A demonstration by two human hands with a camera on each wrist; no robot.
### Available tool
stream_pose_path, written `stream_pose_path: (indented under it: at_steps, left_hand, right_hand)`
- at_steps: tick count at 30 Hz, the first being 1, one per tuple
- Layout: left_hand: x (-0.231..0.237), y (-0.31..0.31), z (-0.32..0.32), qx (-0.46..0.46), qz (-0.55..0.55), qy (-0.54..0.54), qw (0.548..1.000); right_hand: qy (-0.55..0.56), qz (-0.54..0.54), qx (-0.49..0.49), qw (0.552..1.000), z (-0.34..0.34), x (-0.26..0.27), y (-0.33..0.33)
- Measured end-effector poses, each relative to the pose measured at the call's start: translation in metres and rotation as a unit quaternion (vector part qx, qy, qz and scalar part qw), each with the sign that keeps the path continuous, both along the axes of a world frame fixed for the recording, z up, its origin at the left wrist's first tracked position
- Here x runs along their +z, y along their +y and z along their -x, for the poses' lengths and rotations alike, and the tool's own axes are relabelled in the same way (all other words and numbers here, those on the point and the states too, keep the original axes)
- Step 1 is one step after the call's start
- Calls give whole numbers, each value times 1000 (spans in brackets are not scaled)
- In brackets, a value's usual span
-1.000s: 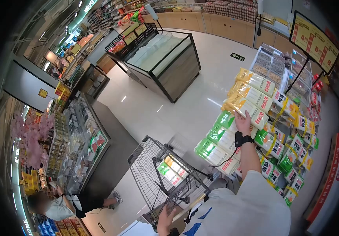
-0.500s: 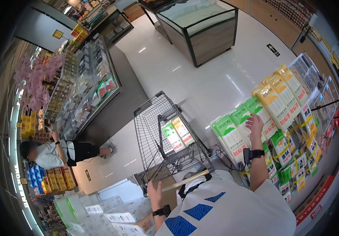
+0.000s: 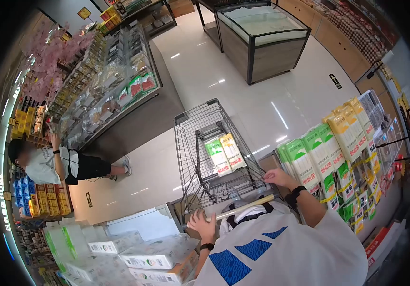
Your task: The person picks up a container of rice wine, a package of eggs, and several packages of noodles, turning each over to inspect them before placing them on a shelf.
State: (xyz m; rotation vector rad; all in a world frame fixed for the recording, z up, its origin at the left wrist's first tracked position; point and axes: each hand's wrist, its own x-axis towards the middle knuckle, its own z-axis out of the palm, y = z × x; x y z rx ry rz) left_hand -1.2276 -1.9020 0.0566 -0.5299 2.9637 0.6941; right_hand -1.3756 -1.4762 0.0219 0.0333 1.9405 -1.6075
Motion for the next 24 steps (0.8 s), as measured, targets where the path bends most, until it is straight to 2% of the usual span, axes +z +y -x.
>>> stream_pose_path:
  at_steps: [2, 3, 4, 5, 6, 8, 9, 11, 15, 18, 19, 22, 24]
  left_hand:
    - [2, -10, 10, -9, -19, -5, 1000]
    - [8, -14, 18, -30, -28, -5, 999]
    - [13, -18, 24, -52, -36, -5, 998]
    - [15, -22, 30, -60, -47, 10, 997]
    - [10, -29, 36, -61, -50, 13, 997]
    - [0, -47, 50, -127, -54, -39, 990]
    - [-9, -56, 57, -141, -72, -18, 987]
    - [-20, -71, 77, -165, -85, -15, 983]
    - [-9, -90, 120, -219, -100, -39, 970]
    - [-30, -108, 169, -253, -161, -23, 954]
    - [-28, -111, 187, -247, -192, -30, 949]
    - [-22, -125, 240, -293, -151, -51, 943]
    - [-16, -129, 276, -300, -158, -29, 940]
  right_hand:
    - [-9, -30, 18, 999, 8, 12, -6]
    - [74, -147, 116, 979, 15, 25, -16]
    - [155, -259, 210, 930, 17, 41, -30]
    - [212, -313, 236, 895, 14, 56, -46]
    - [213, -316, 235, 894, 11, 58, -55]
    - [201, -383, 215, 876, 2, 61, -69]
    - [202, -386, 214, 874, -4, 48, -66]
    - [281, -356, 140, 880, -10, 22, -59]
    - [237, -392, 92, 884, 3, 41, -83]
    - [234, -403, 53, 883, 12, 39, -90]
    - [230, -395, 37, 889, 13, 33, -94]
    - [209, -367, -12, 906, 22, 28, -99]
    - [248, -285, -14, 926, 35, 21, -100]
